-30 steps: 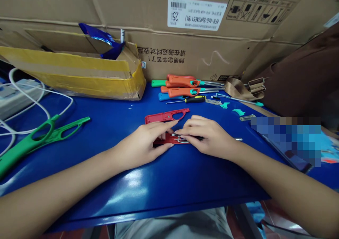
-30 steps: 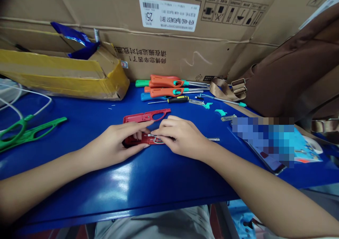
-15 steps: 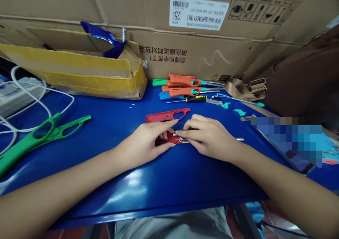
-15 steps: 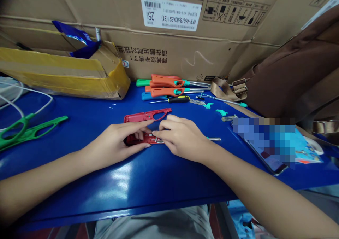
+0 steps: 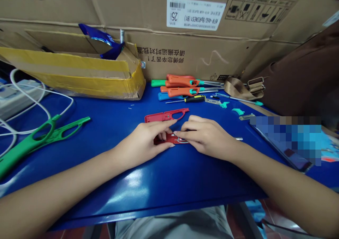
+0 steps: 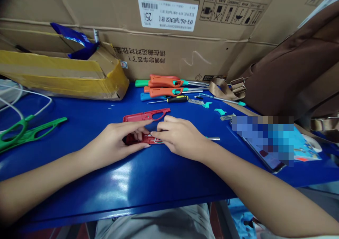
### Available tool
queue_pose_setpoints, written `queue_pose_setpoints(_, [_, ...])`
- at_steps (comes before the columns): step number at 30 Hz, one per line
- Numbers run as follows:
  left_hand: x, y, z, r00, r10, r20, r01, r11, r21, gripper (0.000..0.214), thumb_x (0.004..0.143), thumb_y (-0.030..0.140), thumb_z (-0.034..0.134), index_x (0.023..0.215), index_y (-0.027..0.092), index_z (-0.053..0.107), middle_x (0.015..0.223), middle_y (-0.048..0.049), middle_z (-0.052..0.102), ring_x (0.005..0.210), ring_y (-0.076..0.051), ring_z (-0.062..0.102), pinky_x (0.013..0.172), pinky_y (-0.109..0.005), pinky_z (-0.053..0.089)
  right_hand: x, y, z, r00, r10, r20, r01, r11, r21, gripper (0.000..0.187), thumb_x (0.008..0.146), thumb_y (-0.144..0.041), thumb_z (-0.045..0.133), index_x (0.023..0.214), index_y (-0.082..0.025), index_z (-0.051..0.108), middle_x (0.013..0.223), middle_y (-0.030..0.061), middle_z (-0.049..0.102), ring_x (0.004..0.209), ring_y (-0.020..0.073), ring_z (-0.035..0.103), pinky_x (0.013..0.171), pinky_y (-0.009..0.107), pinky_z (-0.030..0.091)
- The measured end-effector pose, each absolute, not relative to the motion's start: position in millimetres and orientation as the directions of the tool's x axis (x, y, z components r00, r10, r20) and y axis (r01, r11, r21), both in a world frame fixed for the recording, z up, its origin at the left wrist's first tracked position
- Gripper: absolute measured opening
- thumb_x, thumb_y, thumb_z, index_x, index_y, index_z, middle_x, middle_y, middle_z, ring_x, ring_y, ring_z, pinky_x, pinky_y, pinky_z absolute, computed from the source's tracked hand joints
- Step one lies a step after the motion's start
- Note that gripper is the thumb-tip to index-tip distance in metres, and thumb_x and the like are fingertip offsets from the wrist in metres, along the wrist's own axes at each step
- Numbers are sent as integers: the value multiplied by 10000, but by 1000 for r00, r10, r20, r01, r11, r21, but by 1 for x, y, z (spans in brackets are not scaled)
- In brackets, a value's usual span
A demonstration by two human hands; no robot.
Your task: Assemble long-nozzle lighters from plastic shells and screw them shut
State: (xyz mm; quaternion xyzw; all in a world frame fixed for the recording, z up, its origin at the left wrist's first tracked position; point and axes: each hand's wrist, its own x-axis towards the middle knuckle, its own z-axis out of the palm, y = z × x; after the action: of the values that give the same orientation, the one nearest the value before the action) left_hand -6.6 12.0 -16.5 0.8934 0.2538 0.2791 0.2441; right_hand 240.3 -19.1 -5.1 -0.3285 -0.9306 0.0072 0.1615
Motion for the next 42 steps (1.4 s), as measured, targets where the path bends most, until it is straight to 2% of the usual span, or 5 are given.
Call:
queue_pose_setpoints(10, [-11,8,-14,742,565,360,396,-804,444,520,927,213,703,1425,177,557,1011,-49,741,811,-148,706,751,-260,594,269,-3,10,-278,838,469,852,441,-283,231,996,-261,546,999,-197,768,915,80,740,871,238,661,808,379,517])
queue_pose_setpoints(18, [-14,10,-10,773,522,361,381,-836,395,450,930,253,662,1363,143,605,1194,-105,742,1080,-222,717,965,-352,597,308,13,1,67,986,154,997,-70,15,353,940,-288,574,1248,-127,632,1212,214,591,1156,399,622,943,516,525])
queue_pose_setpoints(26, [-11,9,-9,784,505,360,361,-843,398,393,953,238,627,1337,161,608,1210,-90,714,1102,-205,692,960,-326,579,315,21,-6,54,982,180,994,-36,-101,230,884,-171,575,1113,-167,554,1085,160,638,1015,319,657,897,444,531])
queue_pose_setpoints(34, [-12,9,-4,819,482,311,321,-834,449,167,997,221,569,1126,207,674,1142,-69,665,1049,-190,639,906,-324,543,326,18,6,171,969,180,982,-183,53,377,840,-308,638,1177,-141,629,1208,237,617,1023,398,657,757,489,542])
queue_pose_setpoints(42, [-11,7,-9,815,495,302,337,-828,448,182,1002,214,563,1137,214,686,1096,-56,646,958,-170,636,845,-302,528,329,20,4,145,981,132,988,-150,29,235,837,-154,594,1051,-192,683,992,126,711,924,314,679,756,417,525])
